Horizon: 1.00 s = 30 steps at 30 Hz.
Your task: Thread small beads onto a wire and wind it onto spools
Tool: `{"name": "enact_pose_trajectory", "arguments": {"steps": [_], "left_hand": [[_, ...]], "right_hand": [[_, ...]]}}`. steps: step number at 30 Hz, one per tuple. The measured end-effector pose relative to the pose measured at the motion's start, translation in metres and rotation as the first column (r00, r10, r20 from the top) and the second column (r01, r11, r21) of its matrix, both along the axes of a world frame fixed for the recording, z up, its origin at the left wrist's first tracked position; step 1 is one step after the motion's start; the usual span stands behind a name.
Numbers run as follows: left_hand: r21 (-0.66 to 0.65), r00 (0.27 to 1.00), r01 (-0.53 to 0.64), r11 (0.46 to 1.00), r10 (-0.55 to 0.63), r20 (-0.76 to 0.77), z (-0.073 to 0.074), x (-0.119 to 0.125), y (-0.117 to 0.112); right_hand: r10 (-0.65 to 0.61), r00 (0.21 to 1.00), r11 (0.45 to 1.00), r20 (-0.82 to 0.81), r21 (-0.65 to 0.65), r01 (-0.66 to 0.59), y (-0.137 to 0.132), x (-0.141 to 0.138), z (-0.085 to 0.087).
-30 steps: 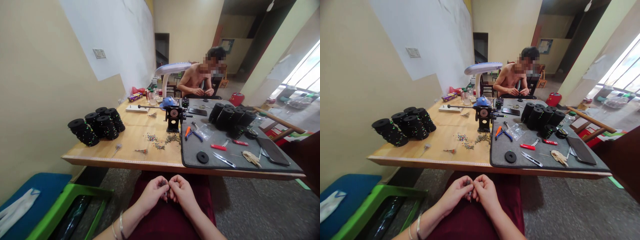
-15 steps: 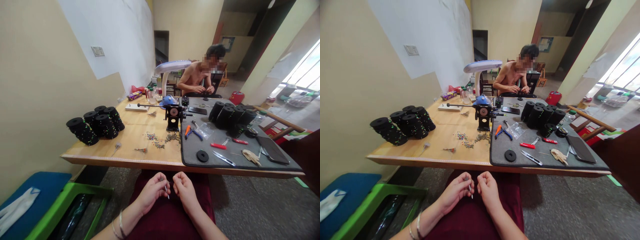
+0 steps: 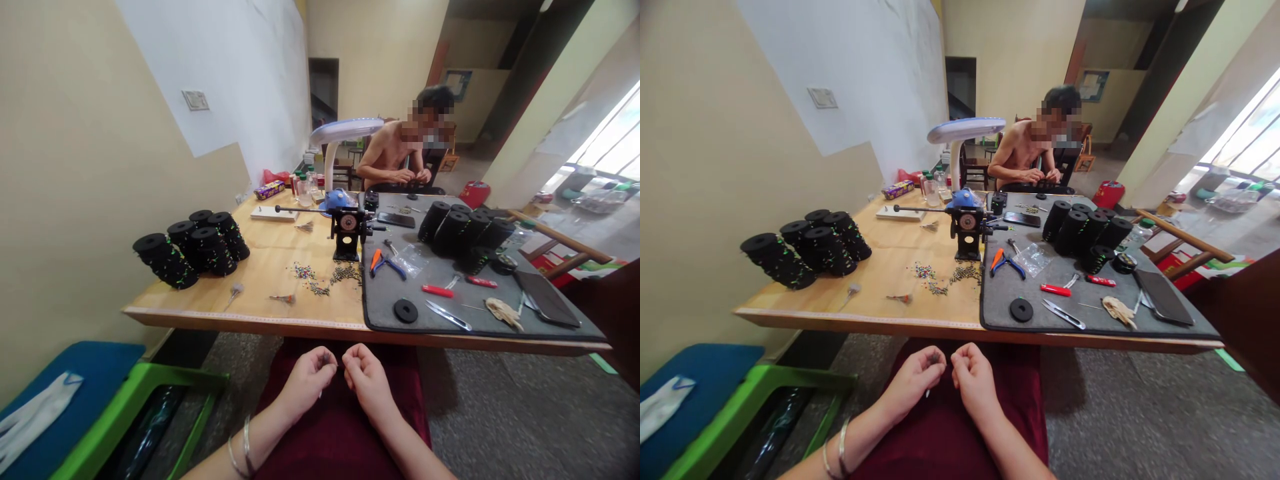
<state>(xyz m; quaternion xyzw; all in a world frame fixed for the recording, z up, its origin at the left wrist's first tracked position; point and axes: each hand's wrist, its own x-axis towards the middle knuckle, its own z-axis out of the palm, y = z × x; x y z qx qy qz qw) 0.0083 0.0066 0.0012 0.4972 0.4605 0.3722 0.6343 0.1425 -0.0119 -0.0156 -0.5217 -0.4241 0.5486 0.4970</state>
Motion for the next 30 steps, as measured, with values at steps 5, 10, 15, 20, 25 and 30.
{"name": "enact_pose_trajectory", "arguments": {"steps": [5, 10, 15, 20, 25, 30], "left_hand": [[0.091, 0.996, -0.023, 0.996, 0.030, -0.086, 0.003, -0.001, 0.001], [0.134, 0.992, -0.056, 0.989, 0.070, -0.103, 0.002, -0.004, 0.003], [0.058, 0.997, -0.068, 0.996, 0.067, 0.026, 0.000, -0.006, 0.003], [0.051, 0.995, -0.102, 0.994, 0.101, 0.024, -0.002, -0.007, 0.005], [0.090, 0.998, -0.064, 0.994, 0.064, 0.013, 0.000, -0.006, 0.004], [0.057, 0.996, -0.077, 0.995, 0.074, 0.046, -0.001, -0.005, 0.006]], "right_hand": [[0.051, 0.998, 0.998, -0.021, -0.023, -0.051, 0.001, 0.000, -0.004], [0.108, 0.994, 0.991, 0.000, -0.074, -0.108, 0.000, 0.001, 0.003], [0.146, 0.984, 0.989, 0.105, -0.016, -0.145, -0.001, 0.002, 0.009], [0.136, 0.982, 0.991, 0.134, -0.026, -0.133, -0.001, 0.002, 0.001], [0.177, 0.978, 0.984, 0.108, -0.038, -0.173, -0.001, 0.001, 0.004], [0.149, 0.975, 0.988, 0.165, 0.008, -0.153, -0.001, 0.002, 0.007]]}}
